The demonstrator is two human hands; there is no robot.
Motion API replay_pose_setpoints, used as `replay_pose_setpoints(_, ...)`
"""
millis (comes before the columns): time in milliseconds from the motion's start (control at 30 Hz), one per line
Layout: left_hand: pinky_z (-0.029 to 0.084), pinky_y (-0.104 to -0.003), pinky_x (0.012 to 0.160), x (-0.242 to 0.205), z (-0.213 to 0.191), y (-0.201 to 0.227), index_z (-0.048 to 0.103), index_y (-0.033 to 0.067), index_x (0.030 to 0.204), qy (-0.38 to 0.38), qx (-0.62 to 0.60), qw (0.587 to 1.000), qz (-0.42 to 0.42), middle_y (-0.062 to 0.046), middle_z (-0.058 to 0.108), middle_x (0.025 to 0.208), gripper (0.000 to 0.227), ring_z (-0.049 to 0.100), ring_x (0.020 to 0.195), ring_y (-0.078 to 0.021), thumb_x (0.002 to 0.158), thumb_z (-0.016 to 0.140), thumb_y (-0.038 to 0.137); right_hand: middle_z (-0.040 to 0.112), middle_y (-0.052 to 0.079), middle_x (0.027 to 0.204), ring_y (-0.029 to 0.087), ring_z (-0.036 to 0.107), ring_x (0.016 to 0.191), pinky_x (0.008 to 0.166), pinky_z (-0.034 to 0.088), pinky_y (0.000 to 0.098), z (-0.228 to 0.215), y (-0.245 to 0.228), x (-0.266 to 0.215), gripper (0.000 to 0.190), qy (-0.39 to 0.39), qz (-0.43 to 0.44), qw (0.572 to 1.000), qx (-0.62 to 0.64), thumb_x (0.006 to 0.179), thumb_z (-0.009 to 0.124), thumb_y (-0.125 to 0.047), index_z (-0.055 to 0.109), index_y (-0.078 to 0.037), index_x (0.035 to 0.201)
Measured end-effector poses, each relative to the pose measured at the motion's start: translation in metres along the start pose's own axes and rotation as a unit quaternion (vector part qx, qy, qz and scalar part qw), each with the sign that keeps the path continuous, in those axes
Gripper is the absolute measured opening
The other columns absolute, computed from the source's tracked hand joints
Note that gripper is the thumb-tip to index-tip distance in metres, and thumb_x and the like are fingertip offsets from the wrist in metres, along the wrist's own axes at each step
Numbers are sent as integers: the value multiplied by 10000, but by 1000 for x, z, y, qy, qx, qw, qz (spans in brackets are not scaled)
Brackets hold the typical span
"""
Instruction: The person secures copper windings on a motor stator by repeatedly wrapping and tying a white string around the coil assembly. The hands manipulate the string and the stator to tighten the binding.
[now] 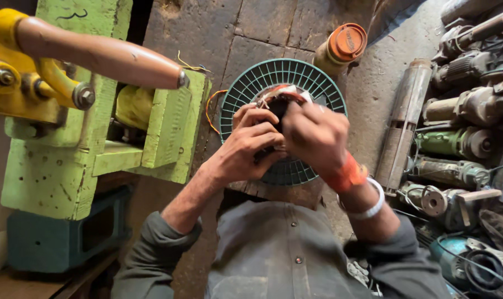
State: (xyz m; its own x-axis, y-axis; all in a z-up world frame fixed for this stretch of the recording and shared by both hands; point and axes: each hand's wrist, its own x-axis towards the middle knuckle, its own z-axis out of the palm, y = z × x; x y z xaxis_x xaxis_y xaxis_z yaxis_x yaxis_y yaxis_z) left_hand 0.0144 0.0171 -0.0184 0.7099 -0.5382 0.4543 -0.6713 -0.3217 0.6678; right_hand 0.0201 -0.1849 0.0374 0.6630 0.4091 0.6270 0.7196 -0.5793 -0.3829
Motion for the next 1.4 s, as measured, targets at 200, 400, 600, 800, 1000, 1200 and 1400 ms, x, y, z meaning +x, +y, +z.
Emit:
replay_pose_setpoints(200,298,-501,1212,9,-8,-4,746,159,1004,-35,-28,999,20,14,694,968,191,582,1180,-204,856,857,206,364,58,587,204,397,466,466,346,372,3,3,-67,312,85,126,988,-32,805,674,98,478,-43,607)
replay_pose_setpoints(400,307,-511,1224,11,-17,3,748,142,1000,-44,-29,998,18,-22,697,992,229,585,1206,-233,842,855,268,548,89,770,200,544,662,616,446,321,9,-12,-82,317,139,187,959,161,920,716,27,512,-15,682)
replay_pose_setpoints(600,312,-526,1245,6,-9,11,736,125,1019,-14,20,999,21,-37,706,1075,253,560,1286,-274,892,830,323,655,69,800,116,607,705,681,509,293,-42,-53,-79,318,130,208,693,678,945,752,-121,538,-75,715)
replay_pose_setpoints(800,266,-537,1251,-4,13,9,670,116,1053,13,74,997,15,-56,658,1117,259,516,1320,-282,913,804,287,706,66,855,139,616,573,517,493,276,-22,-61,-52,169,-15,365,926,98,828,795,-141,727,-42,946)
replay_pose_setpoints(1000,245,-532,1210,-5,17,5,669,140,1012,16,54,998,10,-36,636,1054,224,529,1280,-262,892,812,264,632,110,807,307,649,688,620,510,395,-27,-39,-41,215,-123,162,979,-28,799,792,-76,718,-56,999)
replay_pose_setpoints(1200,258,-528,1203,-1,14,2,675,160,913,20,34,999,-1,-18,638,1012,196,540,1243,-245,866,830,269,652,111,839,301,676,722,625,526,382,-22,-11,-21,174,-135,137,981,39,805,768,-40,688,-51,959)
replay_pose_setpoints(1400,261,-531,1193,-5,15,-3,692,167,904,2,10,1000,19,-16,636,985,206,543,1191,-238,873,838,308,638,76,707,137,611,524,497,470,290,-27,-23,-49,128,-83,241,959,120,869,801,-53,678,-16,870)
